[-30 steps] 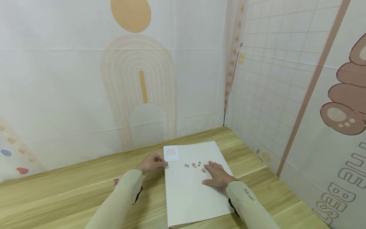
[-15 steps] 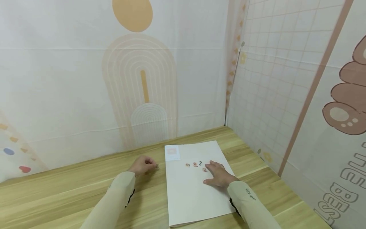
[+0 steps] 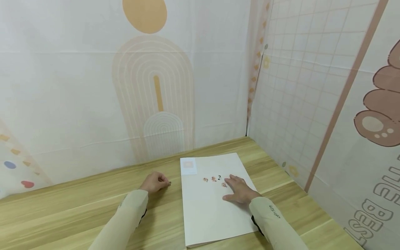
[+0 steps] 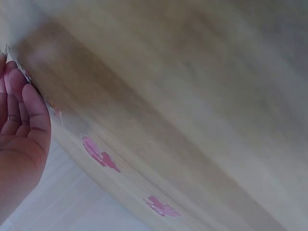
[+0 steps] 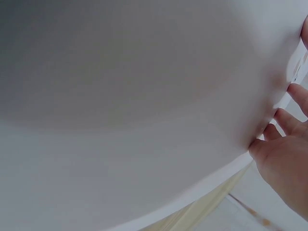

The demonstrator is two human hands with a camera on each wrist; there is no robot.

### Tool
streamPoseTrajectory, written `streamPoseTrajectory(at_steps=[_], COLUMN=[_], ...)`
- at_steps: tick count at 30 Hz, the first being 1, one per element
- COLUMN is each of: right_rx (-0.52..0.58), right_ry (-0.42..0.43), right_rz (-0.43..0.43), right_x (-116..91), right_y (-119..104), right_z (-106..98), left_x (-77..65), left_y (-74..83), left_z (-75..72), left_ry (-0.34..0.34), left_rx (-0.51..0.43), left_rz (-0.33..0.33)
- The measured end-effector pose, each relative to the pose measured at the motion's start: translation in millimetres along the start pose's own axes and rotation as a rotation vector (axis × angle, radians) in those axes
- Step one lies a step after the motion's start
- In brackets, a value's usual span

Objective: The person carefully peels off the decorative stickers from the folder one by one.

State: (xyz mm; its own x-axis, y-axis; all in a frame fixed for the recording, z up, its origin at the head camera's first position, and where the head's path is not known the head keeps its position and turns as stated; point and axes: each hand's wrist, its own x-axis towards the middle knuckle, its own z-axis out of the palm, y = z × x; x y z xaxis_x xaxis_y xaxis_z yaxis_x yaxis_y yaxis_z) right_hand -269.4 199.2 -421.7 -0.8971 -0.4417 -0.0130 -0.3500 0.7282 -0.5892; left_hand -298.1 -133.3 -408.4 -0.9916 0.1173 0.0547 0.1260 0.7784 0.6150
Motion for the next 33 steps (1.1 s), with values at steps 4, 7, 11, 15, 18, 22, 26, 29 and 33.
streamPoseTrajectory(at_steps=[4, 7, 11, 15, 18, 22, 26, 29, 33], right_rx=[0.001, 0.002, -0.023, -0.034, -0.033, -0.023, -0.01, -0.013, -0.025], right_ry=[-0.001, -0.01, -0.019, -0.016, -0.014, -0.017, -0.022, -0.024, -0.018], right_rz=[0.011, 0.038, 0.048, 0.05, 0.05, 0.052, 0.055, 0.053, 0.051], right_x=[-0.2, -0.3, 0.0, 1.3, 1.6, 0.5, -0.9, -1.2, -0.8], right_y=[-2.0, -6.0, -8.1, -5.9, -4.9, -5.6, -6.8, -6.8, -5.1], right_z=[-0.4, -1.2, -1.2, -0.4, -0.6, -0.9, -0.3, -0.4, -1.5], left_x=[-0.2, -0.4, 0.5, 2.8, 3.5, 3.2, 2.5, 2.1, 3.4], left_y=[-1.4, -2.5, -5.5, -8.4, -8.2, -7.1, -7.5, -5.6, -0.3], left_z=[0.3, 0.9, 2.8, 5.3, 6.3, 7.2, 8.0, 7.5, 7.6], left_ry=[0.013, 0.016, 0.024, 0.036, 0.053, 0.063, 0.05, 0.033, 0.001], left_rx=[0.006, -0.001, -0.01, -0.019, -0.026, 0.008, 0.059, 0.082, 0.112], left_rz=[0.01, 0.012, 0.011, 0.012, 0.02, 0.044, 0.063, 0.067, 0.083])
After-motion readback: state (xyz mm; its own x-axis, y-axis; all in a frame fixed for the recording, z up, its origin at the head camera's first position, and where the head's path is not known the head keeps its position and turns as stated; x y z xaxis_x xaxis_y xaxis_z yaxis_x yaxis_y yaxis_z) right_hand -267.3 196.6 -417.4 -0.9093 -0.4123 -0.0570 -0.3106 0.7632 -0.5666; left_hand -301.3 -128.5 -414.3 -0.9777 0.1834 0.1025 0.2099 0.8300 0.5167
